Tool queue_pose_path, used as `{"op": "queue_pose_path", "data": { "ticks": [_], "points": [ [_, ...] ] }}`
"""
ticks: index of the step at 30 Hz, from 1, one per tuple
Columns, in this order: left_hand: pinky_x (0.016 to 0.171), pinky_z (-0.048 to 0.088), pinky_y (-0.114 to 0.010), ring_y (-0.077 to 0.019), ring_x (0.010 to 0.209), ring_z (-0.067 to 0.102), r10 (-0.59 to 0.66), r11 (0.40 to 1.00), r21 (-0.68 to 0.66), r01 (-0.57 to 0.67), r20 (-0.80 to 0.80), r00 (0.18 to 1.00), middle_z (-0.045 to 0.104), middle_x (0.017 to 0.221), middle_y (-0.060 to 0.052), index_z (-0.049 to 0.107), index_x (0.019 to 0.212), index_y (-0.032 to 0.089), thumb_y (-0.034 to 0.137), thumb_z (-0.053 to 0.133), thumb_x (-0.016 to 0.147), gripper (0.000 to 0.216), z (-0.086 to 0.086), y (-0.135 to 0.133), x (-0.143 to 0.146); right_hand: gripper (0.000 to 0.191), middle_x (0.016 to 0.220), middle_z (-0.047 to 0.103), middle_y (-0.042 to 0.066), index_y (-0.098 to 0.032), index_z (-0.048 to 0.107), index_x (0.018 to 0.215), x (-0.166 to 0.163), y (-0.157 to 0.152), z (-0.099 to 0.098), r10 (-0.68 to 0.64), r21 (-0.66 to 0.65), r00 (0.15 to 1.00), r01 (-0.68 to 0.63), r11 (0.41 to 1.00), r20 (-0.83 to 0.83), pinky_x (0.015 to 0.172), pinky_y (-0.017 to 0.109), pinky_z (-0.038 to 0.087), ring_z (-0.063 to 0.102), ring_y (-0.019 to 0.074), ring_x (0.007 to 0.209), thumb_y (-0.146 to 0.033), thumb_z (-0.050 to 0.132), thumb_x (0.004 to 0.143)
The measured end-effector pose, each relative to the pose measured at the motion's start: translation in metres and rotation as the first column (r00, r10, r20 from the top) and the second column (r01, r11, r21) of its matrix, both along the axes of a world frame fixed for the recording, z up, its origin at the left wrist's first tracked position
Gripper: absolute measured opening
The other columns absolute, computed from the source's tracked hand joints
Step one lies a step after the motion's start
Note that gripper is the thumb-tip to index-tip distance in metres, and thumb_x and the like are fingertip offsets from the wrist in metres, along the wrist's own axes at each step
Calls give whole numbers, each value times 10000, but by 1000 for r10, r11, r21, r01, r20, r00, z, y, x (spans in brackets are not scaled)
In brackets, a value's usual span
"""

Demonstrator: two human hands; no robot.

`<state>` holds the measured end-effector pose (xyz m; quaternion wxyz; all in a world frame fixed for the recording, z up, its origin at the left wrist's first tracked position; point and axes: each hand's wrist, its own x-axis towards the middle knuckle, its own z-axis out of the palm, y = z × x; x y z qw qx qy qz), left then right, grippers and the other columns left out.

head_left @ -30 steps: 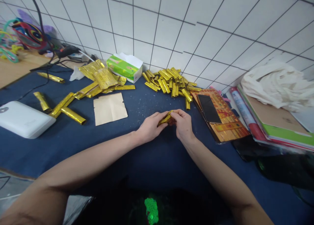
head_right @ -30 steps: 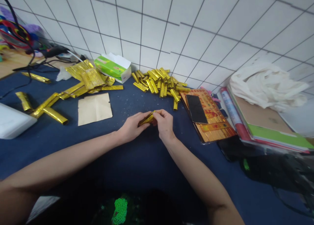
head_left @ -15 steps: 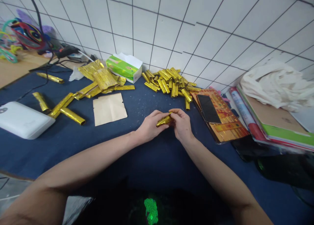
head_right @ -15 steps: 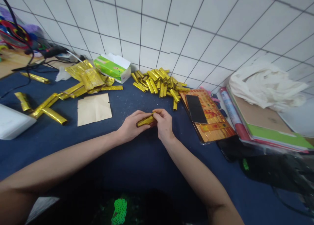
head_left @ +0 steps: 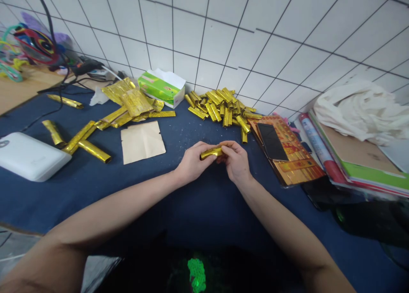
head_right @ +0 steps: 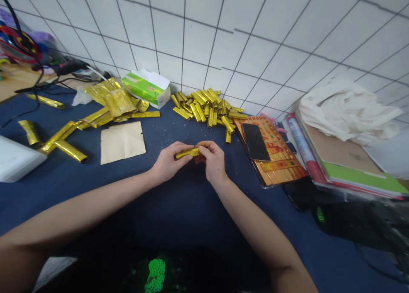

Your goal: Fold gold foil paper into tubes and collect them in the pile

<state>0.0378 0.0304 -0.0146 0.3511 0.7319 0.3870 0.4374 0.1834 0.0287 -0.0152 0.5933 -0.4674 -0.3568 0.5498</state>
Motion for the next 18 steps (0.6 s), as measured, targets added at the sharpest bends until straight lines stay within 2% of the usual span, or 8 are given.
{"op": "queue_pose_path", "data": {
  "ticks": [8, 13, 18],
  "points": [
    [714, 464, -244, -122, 774, 589, 37, 997, -72, -33, 54, 998, 628, 842, -27, 638, 934, 176, 233, 566, 790, 171, 1, 0, 0, 129, 556, 592, -56, -178, 602, 663, -1, 2, -1, -5, 33, 1000, 6, 999, -20, 405, 228, 446, 524, 86, 394, -249, 693, 606],
    [626, 465, -221, -112, 703, 591, 64, 985, -166, -46, 108, 992, 636, 838, -36, 640, 900, 165, 272, 568, 783, 174, 0, -1, 1, 131, 597, 618, -40, -193, 633, 737, -2, -1, -4, 40, 87, 999, -42, 995, 34, 452, 253, 479, 554, 102, 441, -276, 686, 651],
    [482, 453, -191, -78, 541, 557, 133, 944, -329, -27, 304, 943, 635, 786, -23, 581, 948, 145, 290, 647, 704, 292, 1, 2, 4, 102, 689, 644, -10, -190, 652, 758, -2, -4, -7, 41, 179, 990, -65, 982, 131, 553, 282, 515, 593, 116, 542, -272, 663, 698]
  ]
}}
